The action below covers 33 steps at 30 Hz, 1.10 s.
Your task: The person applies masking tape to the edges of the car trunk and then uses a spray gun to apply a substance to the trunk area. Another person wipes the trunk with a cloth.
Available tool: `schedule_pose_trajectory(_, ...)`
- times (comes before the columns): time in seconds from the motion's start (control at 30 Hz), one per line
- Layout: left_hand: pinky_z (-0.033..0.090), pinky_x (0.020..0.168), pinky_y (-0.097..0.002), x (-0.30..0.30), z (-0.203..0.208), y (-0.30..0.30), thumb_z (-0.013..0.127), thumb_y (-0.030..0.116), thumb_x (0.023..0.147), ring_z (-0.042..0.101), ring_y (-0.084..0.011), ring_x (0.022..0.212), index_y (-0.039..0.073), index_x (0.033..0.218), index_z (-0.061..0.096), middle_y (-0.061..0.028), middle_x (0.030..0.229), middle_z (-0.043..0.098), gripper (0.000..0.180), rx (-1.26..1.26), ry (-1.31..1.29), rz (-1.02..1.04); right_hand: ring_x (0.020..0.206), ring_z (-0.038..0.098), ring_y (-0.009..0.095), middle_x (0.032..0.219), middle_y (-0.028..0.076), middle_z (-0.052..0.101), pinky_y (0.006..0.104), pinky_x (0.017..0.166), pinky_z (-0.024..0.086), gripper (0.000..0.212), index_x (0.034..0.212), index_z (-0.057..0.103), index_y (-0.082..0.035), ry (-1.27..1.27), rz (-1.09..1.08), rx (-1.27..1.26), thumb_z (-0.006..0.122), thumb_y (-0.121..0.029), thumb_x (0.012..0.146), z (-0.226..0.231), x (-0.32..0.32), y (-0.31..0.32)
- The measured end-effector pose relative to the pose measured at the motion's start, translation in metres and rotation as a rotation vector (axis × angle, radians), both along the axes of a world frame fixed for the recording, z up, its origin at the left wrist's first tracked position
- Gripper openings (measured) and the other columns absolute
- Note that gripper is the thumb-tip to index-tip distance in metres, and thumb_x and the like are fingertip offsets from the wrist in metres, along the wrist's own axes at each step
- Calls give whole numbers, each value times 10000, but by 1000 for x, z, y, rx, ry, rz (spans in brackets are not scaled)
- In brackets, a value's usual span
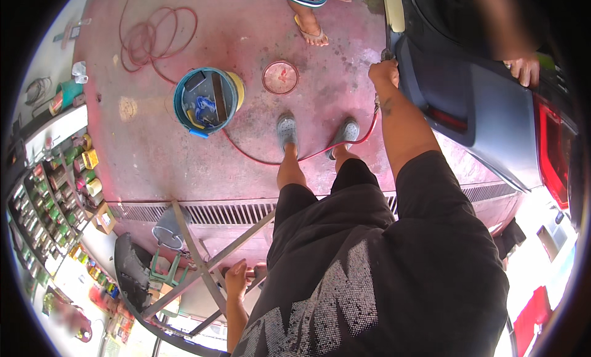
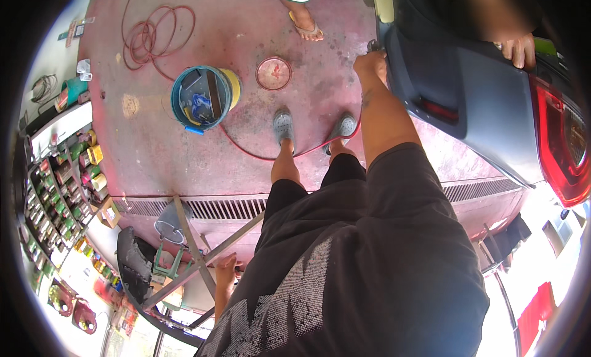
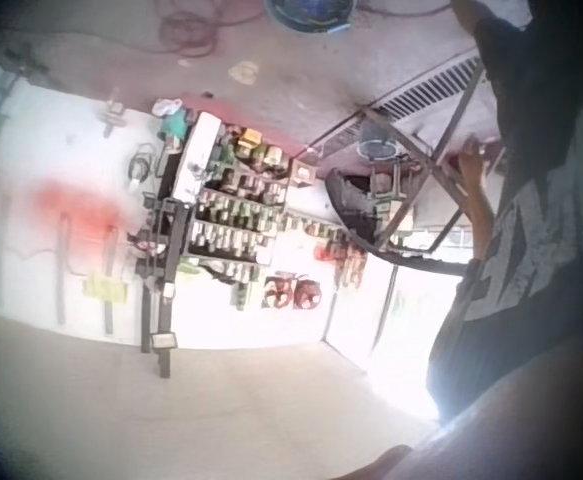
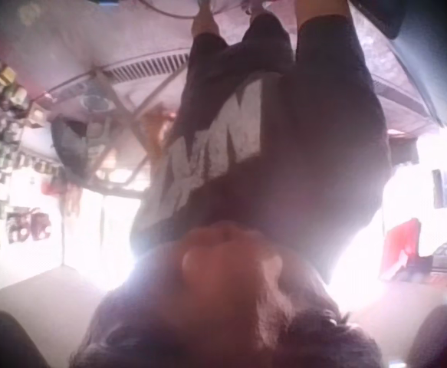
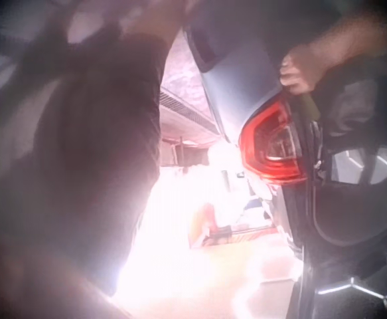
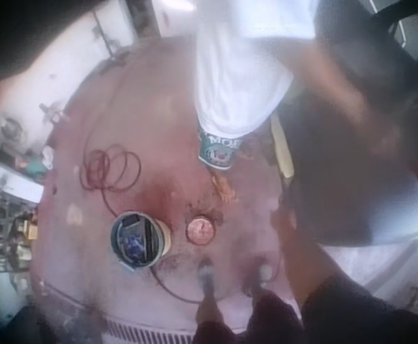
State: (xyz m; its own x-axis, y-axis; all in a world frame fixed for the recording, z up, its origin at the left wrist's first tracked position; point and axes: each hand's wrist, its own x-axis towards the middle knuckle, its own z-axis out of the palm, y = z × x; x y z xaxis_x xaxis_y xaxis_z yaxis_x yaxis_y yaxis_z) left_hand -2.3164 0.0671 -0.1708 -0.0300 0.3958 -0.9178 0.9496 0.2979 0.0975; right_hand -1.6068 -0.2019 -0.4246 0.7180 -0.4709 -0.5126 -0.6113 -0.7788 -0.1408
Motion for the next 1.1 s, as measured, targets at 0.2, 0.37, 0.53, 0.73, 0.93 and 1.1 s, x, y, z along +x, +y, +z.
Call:
schedule_pose_trajectory(0.2,519,470,-270,-2,3,7,694,292,1058,638,-128,529,30,1372,715,-138,995,806,410,-3,9,-161,1313,669,421,1426,276,651,508,1095,534,692,1434,435,41,-19,-218,-20,705,-353,933,-46,-29,-20)
schedule_pose_trajectory(0.37,508,483,-264,25,1,28,698,292,1057,620,-108,523,30,1356,729,-127,957,805,399,60,-16,-180,1299,671,438,1427,281,640,517,1096,529,716,1436,396,42,-10,-237,15,704,-362,932,-45,-42,-33)
schedule_pose_trajectory(0.53,505,493,-257,61,4,39,694,291,1070,583,-82,542,10,1384,708,-130,991,792,422,79,-76,-175,1300,669,445,1425,292,636,520,1090,533,707,1432,384,44,22,-287,-14,693,-362,942,-48,-57,-42)
schedule_pose_trajectory(0.73,510,504,-257,50,-1,47,689,288,1068,595,-91,551,12,1396,699,-117,1007,795,429,30,-57,-236,1294,670,454,1427,291,634,537,1078,541,706,1432,395,57,-16,-311,-3,684,-376,956,-58,-91,-68)
schedule_pose_trajectory(0.93,516,508,-278,33,-15,79,683,308,1060,608,-119,544,18,1375,709,-120,1006,798,429,-40,15,-472,1265,698,396,1339,213,724,511,1056,555,578,1452,474,-75,-49,-280,-28,670,-350,983,-52,-127,-99)
schedule_pose_trajectory(1.1,507,511,-277,74,-9,123,669,291,1066,601,-124,535,32,1379,709,-141,1025,804,408,10,42,-504,1238,707,399,1310,183,745,529,1024,562,496,1421,557,-147,-43,-370,52,683,-371,997,-21,-156,-132)
